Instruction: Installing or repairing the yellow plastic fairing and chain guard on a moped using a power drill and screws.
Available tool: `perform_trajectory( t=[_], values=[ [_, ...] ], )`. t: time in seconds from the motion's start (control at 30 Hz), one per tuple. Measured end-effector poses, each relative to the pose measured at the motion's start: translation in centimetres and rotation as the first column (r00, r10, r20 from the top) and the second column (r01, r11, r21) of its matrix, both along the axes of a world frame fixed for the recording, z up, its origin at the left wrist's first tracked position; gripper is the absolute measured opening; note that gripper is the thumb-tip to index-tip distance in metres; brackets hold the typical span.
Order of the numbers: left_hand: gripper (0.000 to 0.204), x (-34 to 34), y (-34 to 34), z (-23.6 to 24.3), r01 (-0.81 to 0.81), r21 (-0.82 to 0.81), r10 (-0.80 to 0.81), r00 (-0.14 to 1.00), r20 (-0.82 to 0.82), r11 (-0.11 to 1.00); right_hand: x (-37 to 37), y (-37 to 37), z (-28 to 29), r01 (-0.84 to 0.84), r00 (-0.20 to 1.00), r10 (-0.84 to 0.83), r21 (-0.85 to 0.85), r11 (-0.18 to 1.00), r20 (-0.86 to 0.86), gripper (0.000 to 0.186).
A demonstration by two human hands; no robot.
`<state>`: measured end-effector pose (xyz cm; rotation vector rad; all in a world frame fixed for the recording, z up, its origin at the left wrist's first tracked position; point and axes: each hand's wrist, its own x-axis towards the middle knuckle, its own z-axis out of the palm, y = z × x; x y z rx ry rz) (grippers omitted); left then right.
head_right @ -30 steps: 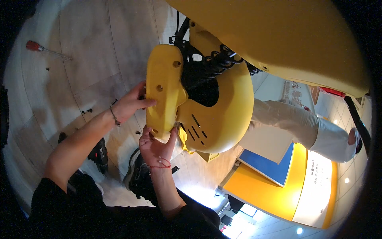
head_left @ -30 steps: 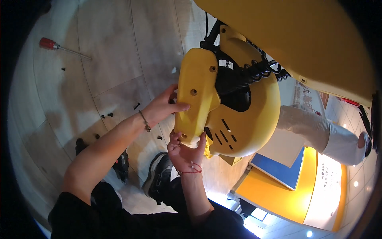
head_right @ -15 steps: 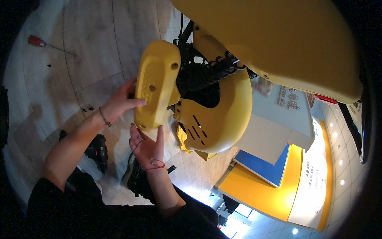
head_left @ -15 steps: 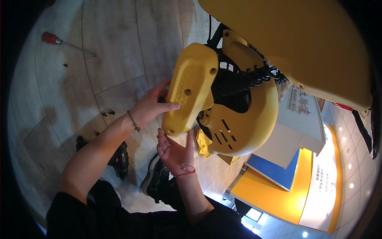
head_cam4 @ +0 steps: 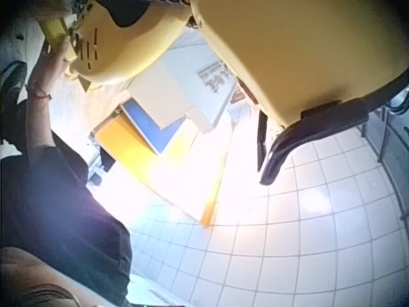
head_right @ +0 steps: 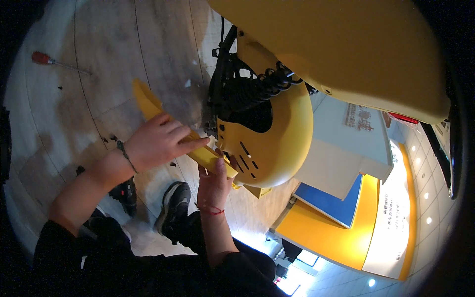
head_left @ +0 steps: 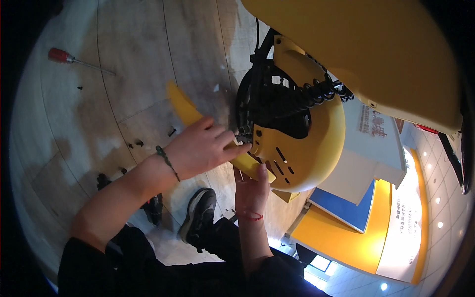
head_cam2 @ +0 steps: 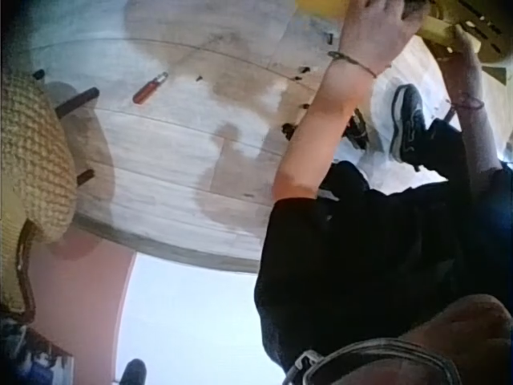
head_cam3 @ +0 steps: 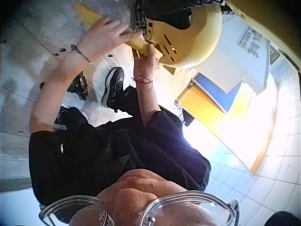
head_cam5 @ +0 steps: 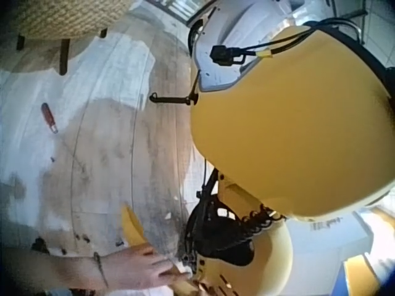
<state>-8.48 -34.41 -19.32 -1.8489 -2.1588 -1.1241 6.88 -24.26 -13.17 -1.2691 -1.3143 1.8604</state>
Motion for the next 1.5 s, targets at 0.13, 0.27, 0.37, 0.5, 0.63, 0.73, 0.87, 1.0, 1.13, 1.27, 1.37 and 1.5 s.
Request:
perform_trajectory(
  t=[0.13, 0.27, 0.37, 0.5, 0.63, 0.73, 0.87, 1.0, 1.13, 1.27, 1.37, 1.5],
  values=[
    [0.034, 1.2, 0.4, 0.7, -0.125, 0.204, 0.076, 0.970, 0.231, 0.971, 0.1, -0.1, -0.7, 0.119, 0.990, -0.126, -0.093, 0.988, -0.071, 0.064],
    [0.029, 1.4, 0.9, -0.8, -0.384, 0.106, 0.123, 0.526, 0.841, 0.917, 1.6, 0.9, -2.0, 0.230, 0.920, -0.324, -0.367, 0.901, -0.220, 0.069],
    [0.038, 1.5, 2.6, -4.8, -0.382, -0.043, 0.150, 0.255, 0.955, 0.923, 2.1, 1.3, -3.5, 0.281, 0.876, -0.408, -0.415, 0.865, -0.256, 0.072],
    [0.077, 0.2, 5.1, -4.3, -0.167, -0.124, 0.130, 0.028, 0.991, 0.978, 2.0, 1.9, -4.2, 0.244, 0.866, -0.395, -0.429, 0.870, -0.307, 0.072],
    [0.090, -0.8, 7.5, -4.1, -0.145, 0.073, -0.070, 0.025, 0.997, 0.987, 0.7, 1.8, -4.0, 0.264, 0.861, -0.399, -0.394, 0.880, -0.316, 0.070],
    [0.090, -1.9, 8.2, -3.3, -0.145, 0.092, -0.088, 0.038, 0.995, 0.985, -0.5, 1.1, -3.2, 0.231, 0.897, -0.318, -0.287, 0.930, -0.307, 0.068],
    [0.096, -2.8, 8.9, -3.3, -0.153, 0.130, -0.146, -0.093, 0.985, 0.980, -0.4, 1.1, -2.9, 0.197, 0.918, -0.306, -0.380, 0.904, -0.253, 0.066],
    [0.098, -3.3, 9.9, -4.6, -0.178, 0.177, -0.188, -0.050, 0.981, 0.968, -0.2, 0.9, -3.9, 0.159, 0.938, -0.282, -0.477, 0.865, -0.199, 0.068],
    [0.095, -3.4, 10.0, -5.5, -0.157, 0.237, -0.258, -0.130, 0.957, 0.959, 0.0, 1.4, -4.6, 0.187, 0.926, -0.328, -0.524, 0.831, -0.189, 0.063],
    [0.089, -3.3, 9.7, -4.2, -0.094, 0.174, -0.187, -0.156, 0.970, 0.980, 0.3, 1.7, -4.3, 0.220, 0.957, -0.266, -0.301, 0.928, -0.119, 0.059],
    [0.085, -2.9, 9.5, -4.0, -0.080, 0.153, -0.165, -0.178, 0.970, 0.985, 0.5, 1.5, -4.0, 0.202, 0.971, -0.226, -0.229, 0.952, -0.082, 0.058],
    [0.087, -2.4, 9.4, -4.6, -0.083, 0.184, -0.198, -0.205, 0.959, 0.979, 0.8, 1.8, -4.3, 0.244, 0.965, -0.258, -0.197, 0.950, -0.051, 0.058]
  ],
)
